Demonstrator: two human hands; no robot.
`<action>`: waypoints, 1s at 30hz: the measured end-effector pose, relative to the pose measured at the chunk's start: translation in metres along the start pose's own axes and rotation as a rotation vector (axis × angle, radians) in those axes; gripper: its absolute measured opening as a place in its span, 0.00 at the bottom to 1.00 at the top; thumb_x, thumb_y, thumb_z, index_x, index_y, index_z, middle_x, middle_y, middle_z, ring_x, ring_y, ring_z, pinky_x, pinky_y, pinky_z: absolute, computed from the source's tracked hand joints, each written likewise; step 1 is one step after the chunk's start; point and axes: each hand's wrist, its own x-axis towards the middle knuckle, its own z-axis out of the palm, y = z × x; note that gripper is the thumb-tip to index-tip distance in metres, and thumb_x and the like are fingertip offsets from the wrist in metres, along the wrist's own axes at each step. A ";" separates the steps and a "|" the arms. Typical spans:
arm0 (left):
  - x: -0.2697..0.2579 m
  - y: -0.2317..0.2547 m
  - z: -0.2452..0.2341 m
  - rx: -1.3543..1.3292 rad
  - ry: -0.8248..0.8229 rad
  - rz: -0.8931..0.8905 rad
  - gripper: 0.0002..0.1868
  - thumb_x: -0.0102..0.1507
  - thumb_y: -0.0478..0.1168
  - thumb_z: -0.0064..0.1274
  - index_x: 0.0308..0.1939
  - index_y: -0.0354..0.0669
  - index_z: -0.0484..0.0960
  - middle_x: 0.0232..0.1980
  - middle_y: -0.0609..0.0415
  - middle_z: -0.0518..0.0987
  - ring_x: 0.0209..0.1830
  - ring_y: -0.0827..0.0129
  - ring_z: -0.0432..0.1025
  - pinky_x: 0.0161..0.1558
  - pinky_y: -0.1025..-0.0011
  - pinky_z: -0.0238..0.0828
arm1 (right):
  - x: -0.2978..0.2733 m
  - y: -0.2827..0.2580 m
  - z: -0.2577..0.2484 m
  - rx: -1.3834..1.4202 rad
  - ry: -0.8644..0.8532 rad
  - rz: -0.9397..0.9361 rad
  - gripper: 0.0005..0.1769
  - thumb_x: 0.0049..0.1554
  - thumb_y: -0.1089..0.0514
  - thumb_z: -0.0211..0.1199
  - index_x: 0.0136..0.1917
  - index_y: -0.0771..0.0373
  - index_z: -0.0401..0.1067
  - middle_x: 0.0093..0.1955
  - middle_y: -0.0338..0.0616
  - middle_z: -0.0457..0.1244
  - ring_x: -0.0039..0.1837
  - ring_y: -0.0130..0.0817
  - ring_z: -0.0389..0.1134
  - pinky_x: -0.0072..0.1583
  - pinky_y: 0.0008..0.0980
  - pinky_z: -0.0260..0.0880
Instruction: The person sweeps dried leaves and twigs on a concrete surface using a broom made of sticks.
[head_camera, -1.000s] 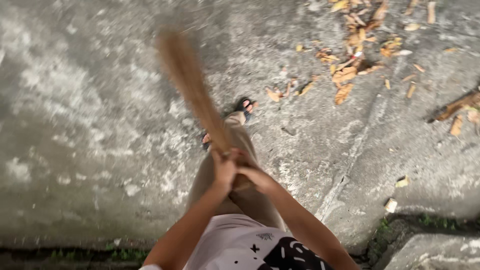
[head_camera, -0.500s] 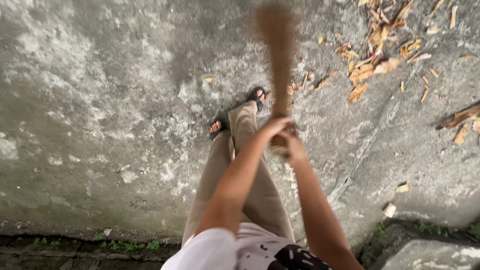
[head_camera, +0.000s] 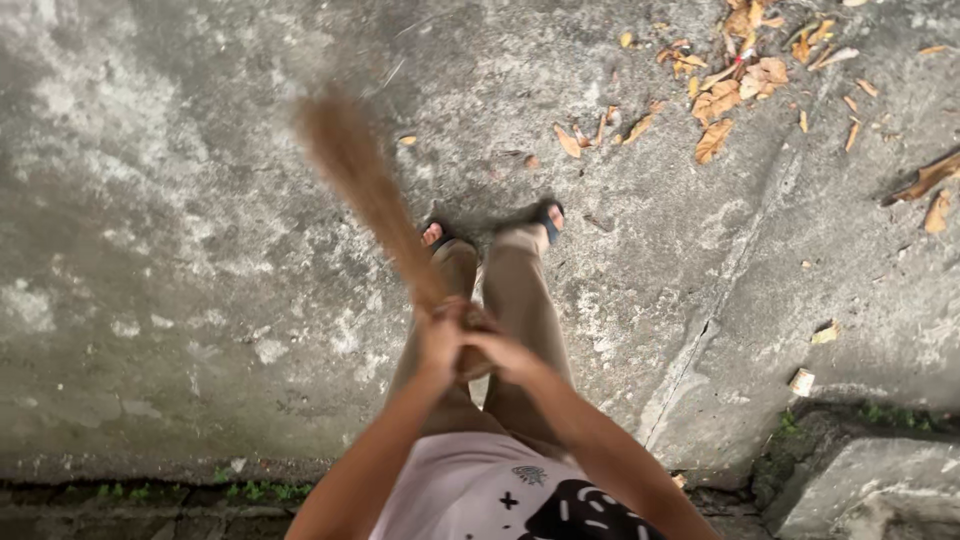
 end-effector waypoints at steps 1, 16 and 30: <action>0.009 -0.013 -0.018 -0.605 0.079 -0.315 0.22 0.72 0.45 0.46 0.67 0.41 0.72 0.55 0.46 0.80 0.50 0.64 0.77 0.48 0.75 0.75 | 0.020 -0.002 0.014 -0.011 -0.087 -0.035 0.49 0.50 0.55 0.62 0.82 0.50 0.45 0.73 0.50 0.54 0.69 0.44 0.63 0.60 0.42 0.76; 0.049 0.216 0.347 -0.368 -0.718 -0.003 0.35 0.63 0.45 0.53 0.70 0.39 0.55 0.48 0.37 0.81 0.43 0.56 0.79 0.43 0.62 0.79 | -0.148 -0.075 -0.252 0.500 0.479 -0.555 0.42 0.52 0.55 0.64 0.76 0.49 0.50 0.64 0.45 0.62 0.61 0.39 0.69 0.54 0.45 0.76; -0.047 0.096 0.213 -0.727 0.194 -0.574 0.42 0.72 0.37 0.47 0.81 0.61 0.37 0.72 0.44 0.64 0.64 0.53 0.70 0.64 0.57 0.72 | -0.073 -0.008 -0.228 0.009 -0.169 -0.110 0.42 0.53 0.55 0.63 0.77 0.56 0.54 0.66 0.48 0.62 0.61 0.34 0.70 0.60 0.38 0.74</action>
